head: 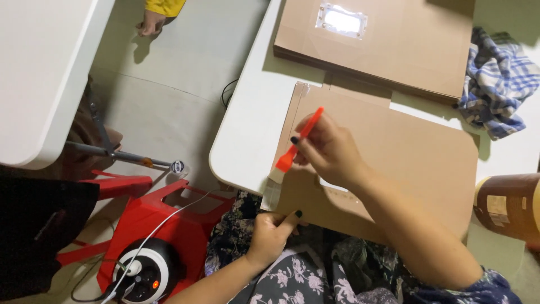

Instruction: Assembling cardboard boxes by folding pre-cut pieces and applying glue with a brush.

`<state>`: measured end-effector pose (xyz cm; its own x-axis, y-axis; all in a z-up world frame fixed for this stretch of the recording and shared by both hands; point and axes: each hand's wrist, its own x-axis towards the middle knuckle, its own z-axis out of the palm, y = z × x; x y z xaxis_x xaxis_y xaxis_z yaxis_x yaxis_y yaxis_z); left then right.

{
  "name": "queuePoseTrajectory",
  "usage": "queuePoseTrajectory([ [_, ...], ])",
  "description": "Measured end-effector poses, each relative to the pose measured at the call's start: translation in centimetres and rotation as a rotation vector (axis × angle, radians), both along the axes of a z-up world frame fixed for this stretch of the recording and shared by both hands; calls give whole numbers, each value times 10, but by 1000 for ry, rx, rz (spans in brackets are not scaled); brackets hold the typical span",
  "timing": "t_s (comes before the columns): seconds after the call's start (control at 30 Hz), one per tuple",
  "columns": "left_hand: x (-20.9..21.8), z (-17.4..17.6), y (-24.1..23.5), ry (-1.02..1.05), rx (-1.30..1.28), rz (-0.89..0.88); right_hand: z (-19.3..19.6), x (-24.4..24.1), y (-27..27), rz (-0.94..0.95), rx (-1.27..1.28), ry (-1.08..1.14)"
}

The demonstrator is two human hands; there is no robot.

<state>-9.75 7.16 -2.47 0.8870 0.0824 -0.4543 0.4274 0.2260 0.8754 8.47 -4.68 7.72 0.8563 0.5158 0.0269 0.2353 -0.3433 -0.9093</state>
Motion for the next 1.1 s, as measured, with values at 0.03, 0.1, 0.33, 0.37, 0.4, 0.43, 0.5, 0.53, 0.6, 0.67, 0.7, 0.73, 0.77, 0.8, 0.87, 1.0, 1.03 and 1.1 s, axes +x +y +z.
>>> queuePoseTrajectory([
  [0.03, 1, 1, 0, 45, 18, -1, -5, 2, 2, -6, -152, -59],
  [0.1, -2, -11, -1, 56, 54, -7, -10, 16, -4, -81, -40, -127],
  [0.33, 1, 1, 3, -167, 83, -6, -19, 25, -19, 61, -35, -1060],
  [0.37, 1, -3, 2, -170, 81, -11, -22, 16, -17, 57, -40, -1062],
  [0.4, 0, -6, 0, -137, 39, 16, -25, 8, -14, 143, -158, -1098],
  [0.43, -1, -9, -2, -104, -3, 43, -29, 0, -11, 230, -277, -1130],
  [0.5, -4, -14, -3, -130, -11, 54, -36, -15, -10, 303, -296, -1134],
  [0.53, -6, -15, -3, -153, -20, 64, -40, -22, -9, 375, -316, -1133],
  [0.6, -4, -8, -2, -34, 11, 48, -30, -26, -7, 341, -254, -1098],
  [0.67, -4, -7, -2, 86, 42, 30, -20, -19, -6, 305, -193, -1062],
  [0.7, -5, -11, -4, 49, 47, 42, -16, -9, -6, 196, -172, -1098],
  [0.73, -6, -14, -5, 10, 53, 52, -11, 0, -6, 86, -151, -1132],
  [0.77, -7, -15, -5, 11, 53, 49, -14, 6, -6, 84, -153, -1132],
  [0.8, -6, -17, -5, -4, 62, 38, -16, 13, -6, 92, -163, -1074],
  [0.87, -6, -18, -4, -21, 72, 24, -20, 11, -5, 97, -172, -1018],
  [1.0, -4, -10, -3, -27, 62, 49, -26, -3, -6, 206, -135, -905],
  [1.03, -4, -6, -3, 74, 94, 37, -28, -3, -8, 199, -59, -922],
  [1.1, -5, -7, -4, -62, 75, 36, -16, 16, -9, 137, -64, -951],
])
